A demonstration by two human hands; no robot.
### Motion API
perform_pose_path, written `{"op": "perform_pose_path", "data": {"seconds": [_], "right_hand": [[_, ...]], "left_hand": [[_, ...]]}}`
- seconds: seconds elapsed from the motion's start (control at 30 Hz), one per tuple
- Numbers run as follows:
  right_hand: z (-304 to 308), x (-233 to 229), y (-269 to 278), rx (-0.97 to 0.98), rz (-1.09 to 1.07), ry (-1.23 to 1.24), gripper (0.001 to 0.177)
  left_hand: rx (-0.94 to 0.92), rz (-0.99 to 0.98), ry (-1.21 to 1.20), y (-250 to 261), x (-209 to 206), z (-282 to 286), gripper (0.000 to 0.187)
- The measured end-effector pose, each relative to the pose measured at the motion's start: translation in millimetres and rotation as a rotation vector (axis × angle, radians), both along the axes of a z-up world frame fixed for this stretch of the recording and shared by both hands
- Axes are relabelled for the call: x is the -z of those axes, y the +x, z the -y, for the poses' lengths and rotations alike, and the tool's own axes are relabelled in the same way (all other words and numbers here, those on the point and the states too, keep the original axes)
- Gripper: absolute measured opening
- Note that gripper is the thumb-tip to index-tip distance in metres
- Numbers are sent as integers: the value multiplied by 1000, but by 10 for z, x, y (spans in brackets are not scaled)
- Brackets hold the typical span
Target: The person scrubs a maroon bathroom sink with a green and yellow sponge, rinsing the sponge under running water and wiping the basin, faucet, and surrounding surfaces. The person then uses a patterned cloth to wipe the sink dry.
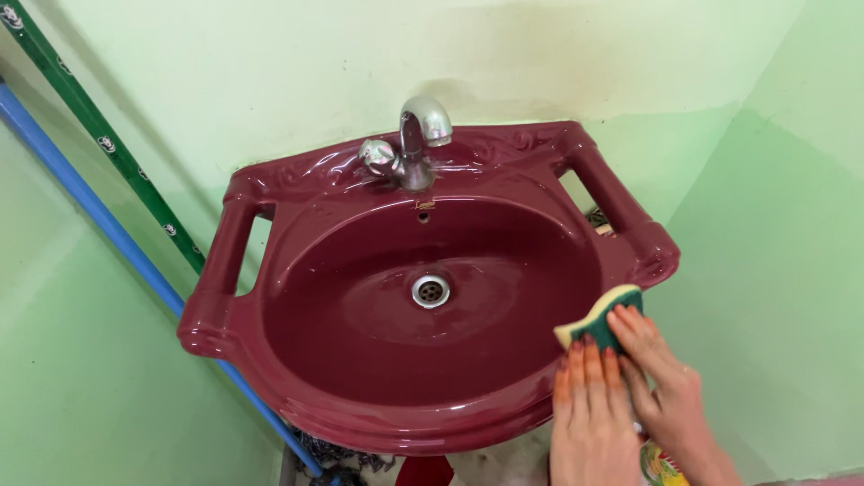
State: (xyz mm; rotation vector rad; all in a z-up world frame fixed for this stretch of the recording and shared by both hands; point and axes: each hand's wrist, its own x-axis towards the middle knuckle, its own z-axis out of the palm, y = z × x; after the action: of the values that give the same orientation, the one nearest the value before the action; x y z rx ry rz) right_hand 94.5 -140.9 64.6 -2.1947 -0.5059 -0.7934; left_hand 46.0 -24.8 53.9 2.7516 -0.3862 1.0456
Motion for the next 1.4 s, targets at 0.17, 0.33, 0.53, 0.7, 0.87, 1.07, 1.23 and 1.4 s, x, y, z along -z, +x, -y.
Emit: {"op": "perform_pose_path", "data": {"seconds": [0.17, 0.33, 0.53, 0.7, 0.87, 1.07, 1.23, 1.4], "right_hand": [[332, -44, 410, 115, 54, -178, 47], [399, -111, 722, 295, 181, -411, 46], [476, -522, 1252, 275, 9, -343, 35], [567, -823, 1768, 161, -272, -303, 36], [536, -730, 2312, 112, -333, -258, 40], [496, -619, 2993, 102, -294, -444, 45], [412, -604, 3389, 93, -317, -469, 45], [297, -551, 3690, 130, -273, -434, 39]], "left_hand": [[130, -246, 126, 381, -504, 137, 90], [193, -344, 93, 843, -653, 187, 104], [360, -405, -4, 1729, -524, 50, 103], [290, -535, -13, 2298, -510, 119, 102], [225, -595, -26, 2755, -545, 92, 96], [151, -633, -51, 3128, -639, 32, 87], [89, -653, -96, 3682, -510, -6, 63], [53, -596, -44, 3914, -517, -71, 52]]}}
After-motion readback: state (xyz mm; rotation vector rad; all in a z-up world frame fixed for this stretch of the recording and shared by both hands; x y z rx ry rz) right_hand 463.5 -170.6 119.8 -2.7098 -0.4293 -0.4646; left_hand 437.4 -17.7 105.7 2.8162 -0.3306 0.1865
